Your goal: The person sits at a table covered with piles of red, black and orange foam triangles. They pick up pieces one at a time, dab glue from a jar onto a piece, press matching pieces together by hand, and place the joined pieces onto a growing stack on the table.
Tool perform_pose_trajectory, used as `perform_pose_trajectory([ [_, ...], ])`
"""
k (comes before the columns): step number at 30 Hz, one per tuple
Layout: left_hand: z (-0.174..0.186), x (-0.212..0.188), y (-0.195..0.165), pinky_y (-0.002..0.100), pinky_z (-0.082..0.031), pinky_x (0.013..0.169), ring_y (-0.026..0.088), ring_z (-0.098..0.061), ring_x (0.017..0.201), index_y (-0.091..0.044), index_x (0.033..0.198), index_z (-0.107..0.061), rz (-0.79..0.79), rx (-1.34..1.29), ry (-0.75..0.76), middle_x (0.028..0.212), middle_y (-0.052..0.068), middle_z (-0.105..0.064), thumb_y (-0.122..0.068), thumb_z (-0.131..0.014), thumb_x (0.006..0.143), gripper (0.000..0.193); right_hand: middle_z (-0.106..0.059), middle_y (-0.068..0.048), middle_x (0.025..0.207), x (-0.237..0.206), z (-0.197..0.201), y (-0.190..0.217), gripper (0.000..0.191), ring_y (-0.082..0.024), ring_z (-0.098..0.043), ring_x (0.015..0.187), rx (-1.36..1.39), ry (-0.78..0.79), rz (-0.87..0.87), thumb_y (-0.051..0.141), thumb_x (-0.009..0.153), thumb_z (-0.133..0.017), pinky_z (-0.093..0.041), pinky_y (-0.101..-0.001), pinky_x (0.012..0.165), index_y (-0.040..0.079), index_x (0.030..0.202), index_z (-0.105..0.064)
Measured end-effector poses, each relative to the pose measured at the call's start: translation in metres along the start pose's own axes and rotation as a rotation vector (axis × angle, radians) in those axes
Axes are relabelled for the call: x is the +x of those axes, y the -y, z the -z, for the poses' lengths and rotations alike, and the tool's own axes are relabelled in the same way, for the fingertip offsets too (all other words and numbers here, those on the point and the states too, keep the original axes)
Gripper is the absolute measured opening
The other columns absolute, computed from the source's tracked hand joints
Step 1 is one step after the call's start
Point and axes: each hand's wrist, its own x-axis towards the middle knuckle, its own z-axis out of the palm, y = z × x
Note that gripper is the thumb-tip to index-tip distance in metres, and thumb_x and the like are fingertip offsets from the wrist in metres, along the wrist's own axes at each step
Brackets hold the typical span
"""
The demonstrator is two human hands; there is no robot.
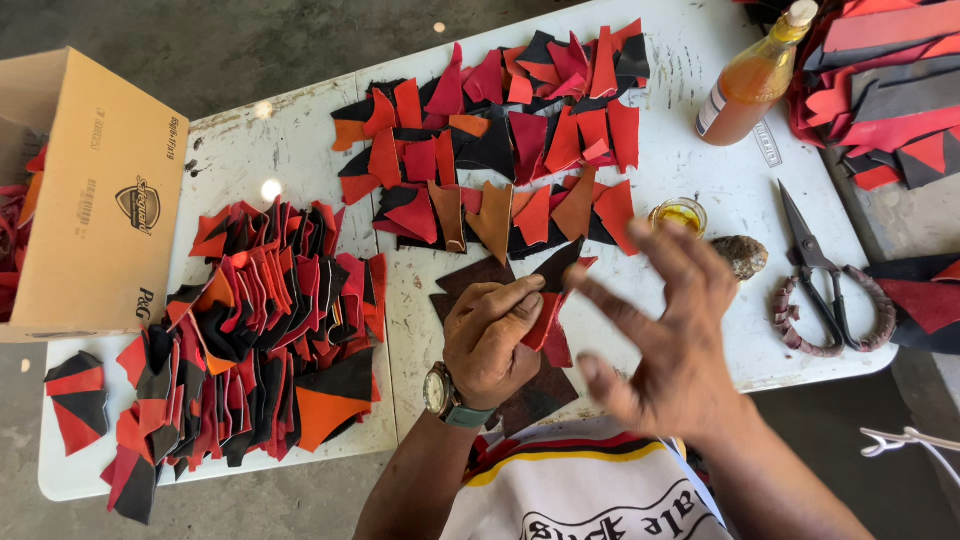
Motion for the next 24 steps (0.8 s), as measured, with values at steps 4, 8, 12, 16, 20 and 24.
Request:
perform_pose_trajectory([
  [4, 0.0, -0.003, 0.001, 0.036, -0.059, 0.074, 0.027, -0.074, 0.089, 0.001, 0.104, -0.064, -0.043, 0.028, 0.001, 0.115, 0.018, -0.071, 0.011, -0.073, 0.086, 0.022, -0.04, -0.023, 0.153, 0.003, 0.004, -0.009, 0.059, -0.043, -0.034, 0.143, -0.031, 0.02, 0.011, 0.054, 0.088, -0.057, -0.028, -0.0595, 0.12, 0.017, 0.132, -0.071],
  [8, 0.001, -0.004, -0.001, 0.034, -0.06, 0.071, 0.029, -0.073, 0.088, 0.002, 0.101, -0.063, -0.033, 0.014, -0.003, 0.113, 0.019, -0.071, 0.013, -0.073, 0.084, 0.022, -0.036, -0.025, 0.161, 0.01, 0.006, -0.024, 0.065, -0.044, -0.034, 0.148, 0.09, 0.018, -0.231, 0.058, 0.097, -0.048, -0.029, -0.0584, 0.12, 0.015, 0.145, -0.063],
  [12, 0.002, -0.001, -0.006, 0.036, -0.065, 0.074, 0.031, -0.076, 0.093, 0.003, 0.103, -0.061, 0.094, -0.053, -0.041, 0.111, 0.019, -0.072, 0.014, -0.071, 0.086, 0.022, -0.026, -0.028, 0.164, -0.002, -0.002, -0.015, 0.07, -0.048, -0.027, 0.153, 0.298, -0.066, -0.206, 0.061, 0.107, -0.041, -0.025, -0.058, 0.126, 0.01, 0.153, -0.052],
  [16, -0.007, 0.002, -0.011, 0.037, -0.065, 0.076, 0.032, -0.077, 0.092, 0.003, 0.103, -0.062, 0.117, -0.068, -0.074, 0.107, 0.019, -0.073, 0.01, -0.074, 0.087, 0.021, -0.026, -0.028, 0.163, -0.023, -0.021, 0.004, 0.065, -0.049, -0.027, 0.15, 0.072, -0.006, -0.084, 0.056, 0.099, -0.047, -0.022, -0.0594, 0.125, 0.011, 0.143, -0.062],
  [20, -0.007, 0.005, -0.01, 0.036, -0.066, 0.076, 0.032, -0.077, 0.093, 0.003, 0.104, -0.062, 0.106, -0.083, -0.071, 0.107, 0.02, -0.073, 0.008, -0.074, 0.089, 0.02, -0.027, -0.025, 0.163, -0.026, -0.02, -0.003, 0.059, -0.047, -0.027, 0.15, -0.022, -0.014, -0.101, 0.052, 0.098, -0.05, -0.021, -0.0577, 0.125, 0.013, 0.14, -0.066],
  [24, -0.006, 0.006, -0.01, 0.036, -0.065, 0.075, 0.031, -0.077, 0.092, 0.003, 0.104, -0.062, 0.099, -0.066, -0.059, 0.107, 0.02, -0.073, 0.009, -0.074, 0.088, 0.021, -0.025, -0.025, 0.164, -0.025, -0.017, 0.007, 0.057, -0.046, -0.025, 0.152, 0.134, -0.013, -0.048, 0.052, 0.1, -0.05, -0.019, -0.0571, 0.128, 0.013, 0.139, -0.065],
])
